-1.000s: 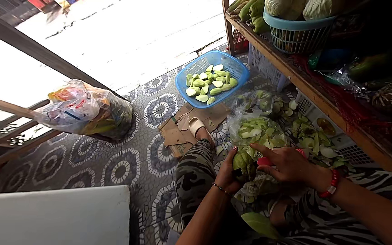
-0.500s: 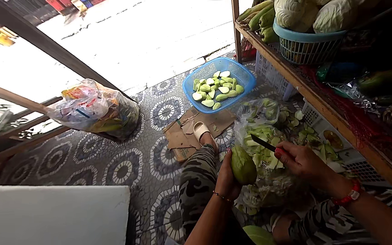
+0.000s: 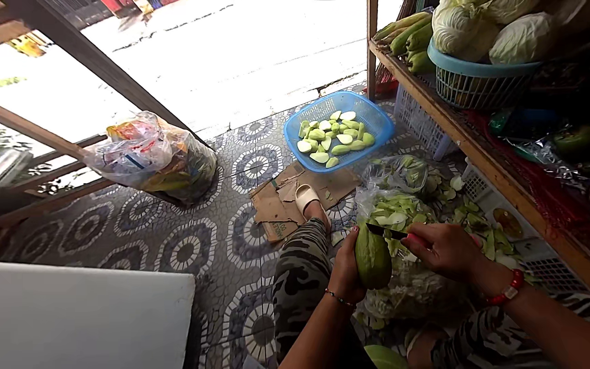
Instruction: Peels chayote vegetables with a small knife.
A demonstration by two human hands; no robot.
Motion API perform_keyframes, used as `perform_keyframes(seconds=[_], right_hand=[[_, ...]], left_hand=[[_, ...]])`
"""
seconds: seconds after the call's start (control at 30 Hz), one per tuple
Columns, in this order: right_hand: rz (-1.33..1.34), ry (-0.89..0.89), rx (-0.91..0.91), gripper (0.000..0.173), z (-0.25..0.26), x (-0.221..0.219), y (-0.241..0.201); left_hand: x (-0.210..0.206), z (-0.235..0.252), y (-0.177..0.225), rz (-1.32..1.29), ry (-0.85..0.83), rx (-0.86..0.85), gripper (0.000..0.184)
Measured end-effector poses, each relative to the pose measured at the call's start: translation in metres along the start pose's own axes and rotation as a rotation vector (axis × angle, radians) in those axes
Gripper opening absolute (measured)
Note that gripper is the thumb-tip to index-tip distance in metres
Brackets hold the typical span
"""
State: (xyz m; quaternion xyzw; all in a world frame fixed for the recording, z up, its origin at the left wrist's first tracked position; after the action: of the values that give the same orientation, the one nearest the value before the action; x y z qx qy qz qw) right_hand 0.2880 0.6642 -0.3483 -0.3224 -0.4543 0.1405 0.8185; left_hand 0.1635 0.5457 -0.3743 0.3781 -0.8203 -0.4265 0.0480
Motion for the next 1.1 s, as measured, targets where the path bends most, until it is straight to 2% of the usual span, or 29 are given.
perform_keyframes(seconds=[0.1, 0.17, 0.3, 0.43, 0.57, 0.7, 0.77, 0.87, 0.93, 0.97, 1.03, 1.1], right_hand=[[0.039, 0.001, 0.17, 0.054, -0.003, -0.005, -0.029], [0.036, 0.001, 0.211, 0.055, -0.006, -0.011, -0.032], [0.037, -0.012, 0.063, 0.059, -0.008, -0.007, -0.005], [0.113, -0.029, 0.111, 0.055, -0.01, -0.01, -0.02], [0.13, -0.085, -0.07, 0.059, -0.013, -0.005, 0.007], [0.151, -0.031, -0.006, 0.054, -0.011, -0.003, -0.008], [0.237, -0.092, -0.144, 0.054, -0.011, -0.004, 0.007], [0.429, -0.354, -0.546, 0.044, -0.014, -0.007, 0.045], [0.406, -0.472, -0.778, 0.045, -0.018, -0.009, 0.06], [0.393, -0.472, -0.849, 0.046, -0.02, -0.008, 0.062], [0.368, -0.359, -0.849, 0.045, -0.018, 0.0, 0.056], [0.267, -0.139, -0.604, 0.045, -0.013, 0.008, 0.036]], left_hand=[[-0.002, 0.001, 0.001, -0.055, -0.015, -0.032, 0.053], [-0.004, 0.0, 0.001, -0.052, -0.031, -0.055, 0.052], [0.0, -0.003, -0.001, 0.039, -0.023, -0.025, 0.054], [-0.005, -0.004, -0.001, 0.051, -0.073, -0.058, 0.054], [-0.005, -0.006, -0.003, 0.127, -0.116, -0.056, 0.057], [-0.008, -0.006, -0.004, 0.124, -0.171, -0.078, 0.058], [-0.009, -0.008, -0.008, 0.177, -0.224, -0.061, 0.059], [-0.011, -0.013, -0.007, 0.202, -0.328, -0.042, 0.057], [-0.014, -0.016, -0.005, 0.079, -0.384, 0.022, 0.06], [-0.013, -0.016, -0.004, -0.013, -0.381, 0.06, 0.062], [-0.01, -0.012, -0.001, -0.138, -0.335, 0.058, 0.06], [-0.006, -0.007, 0.0, -0.213, -0.281, 0.036, 0.056]])
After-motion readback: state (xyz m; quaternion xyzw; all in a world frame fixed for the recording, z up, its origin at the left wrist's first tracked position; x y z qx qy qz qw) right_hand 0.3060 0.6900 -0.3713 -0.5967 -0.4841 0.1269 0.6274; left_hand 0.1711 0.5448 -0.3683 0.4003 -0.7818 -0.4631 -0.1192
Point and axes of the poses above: each hand's wrist, its own z-axis towards the middle knuckle, its own x-axis out of the back of the hand, y = z × x, the point moved 6 cm from there along z, towards the middle knuckle, and after that the axes turned 13 degrees about z, right-handed, at the moved point
